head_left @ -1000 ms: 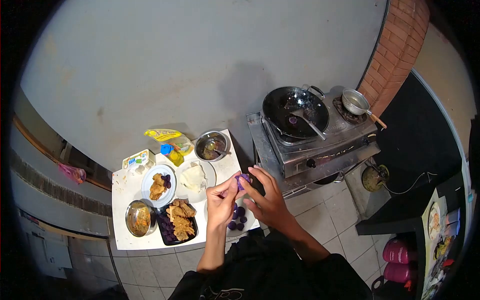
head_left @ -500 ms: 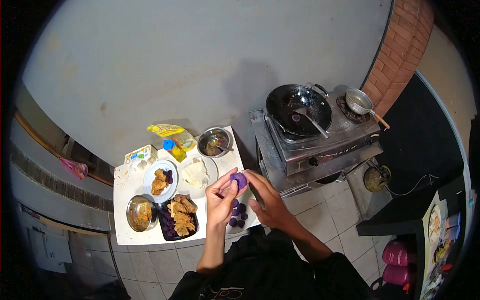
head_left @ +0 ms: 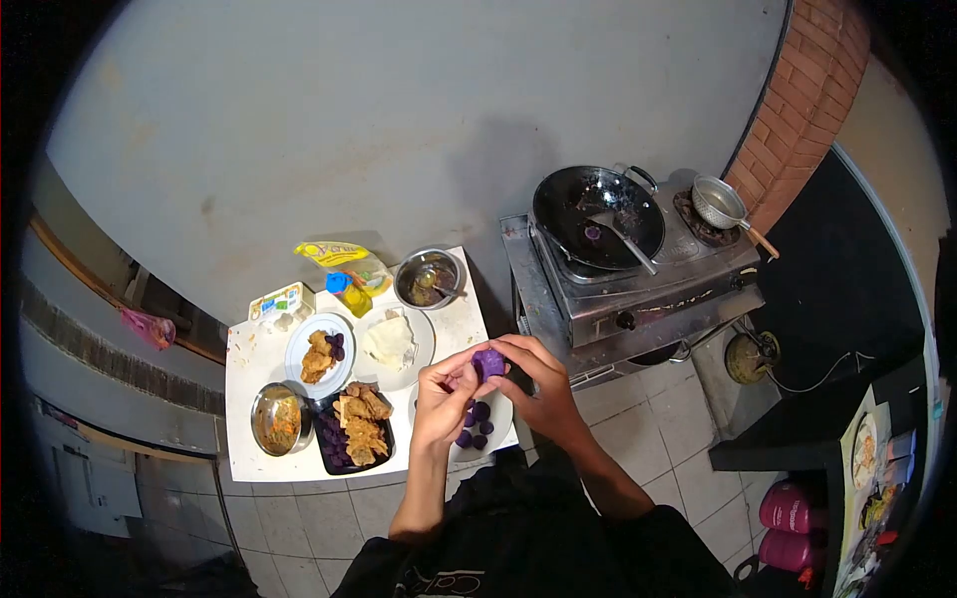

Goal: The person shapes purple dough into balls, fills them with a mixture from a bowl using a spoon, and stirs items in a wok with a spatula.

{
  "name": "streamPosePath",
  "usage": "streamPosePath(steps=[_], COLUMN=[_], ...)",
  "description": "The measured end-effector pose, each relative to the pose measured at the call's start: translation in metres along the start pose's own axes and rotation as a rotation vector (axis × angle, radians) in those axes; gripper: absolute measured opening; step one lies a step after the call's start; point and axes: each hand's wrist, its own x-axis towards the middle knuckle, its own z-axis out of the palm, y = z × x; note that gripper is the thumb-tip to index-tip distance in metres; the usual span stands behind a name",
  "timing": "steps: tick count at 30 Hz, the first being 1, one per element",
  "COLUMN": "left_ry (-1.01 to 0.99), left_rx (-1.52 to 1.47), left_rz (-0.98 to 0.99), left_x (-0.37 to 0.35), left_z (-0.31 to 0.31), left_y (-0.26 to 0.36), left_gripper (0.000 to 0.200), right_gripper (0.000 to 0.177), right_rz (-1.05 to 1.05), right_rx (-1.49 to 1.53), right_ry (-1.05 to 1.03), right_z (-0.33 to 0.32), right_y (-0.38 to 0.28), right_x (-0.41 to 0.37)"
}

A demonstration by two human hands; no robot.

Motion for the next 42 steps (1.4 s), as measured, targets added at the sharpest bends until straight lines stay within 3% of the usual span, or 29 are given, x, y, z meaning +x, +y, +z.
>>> streamPosePath(steps=[10, 16, 24, 27, 30, 34, 37, 42], left_ry=[0.121, 0.066, 0.119, 0.093, 0.051, 0.063, 0.039, 0.060], left_rx=[0.204, 0.027, 0.200, 0.078, 0.127, 0.249, 0.237, 0.101], left_rz=[0.026, 0.021, -0.022, -0.039, -0.062, -0.056, -0.070, -0.142], left_x=[-0.002, -0.002, 0.005, 0.011, 0.018, 0.029, 0.037, 0.047], left_z=[0.003, 0.007, 0.032, 0.051, 0.063, 0.075, 0.088, 0.097], left_y=[-0.001, -0.006, -0.020, -0.016, -0.021, -0.037, -0.045, -0.076], left_gripper=[0.025, 0.027, 0.033, 0.033, 0.035, 0.046, 0.052, 0.038], right_gripper=[0.039, 0.038, 0.039, 0.039, 0.035, 0.033, 0.027, 0.024], right_rz=[-0.015, 0.010, -0.043, 0.056, 0.318, 0.379, 0.475, 0.451], right_rx=[0.030, 0.004, -0.015, 0.049, 0.388, 0.281, 0.326, 0.343], right_ry=[0.069, 0.091, 0.048, 0.024, 0.049, -0.082, -0.055, 0.074], right_z=[0.006, -0.002, -0.029, -0.048, -0.060, -0.090, -0.103, -0.119], right_y=[0.001, 0.002, 0.009, 0.012, 0.023, 0.029, 0.038, 0.059], right_x=[0.000, -0.001, 0.002, 0.007, 0.004, 0.007, 0.006, -0.009])
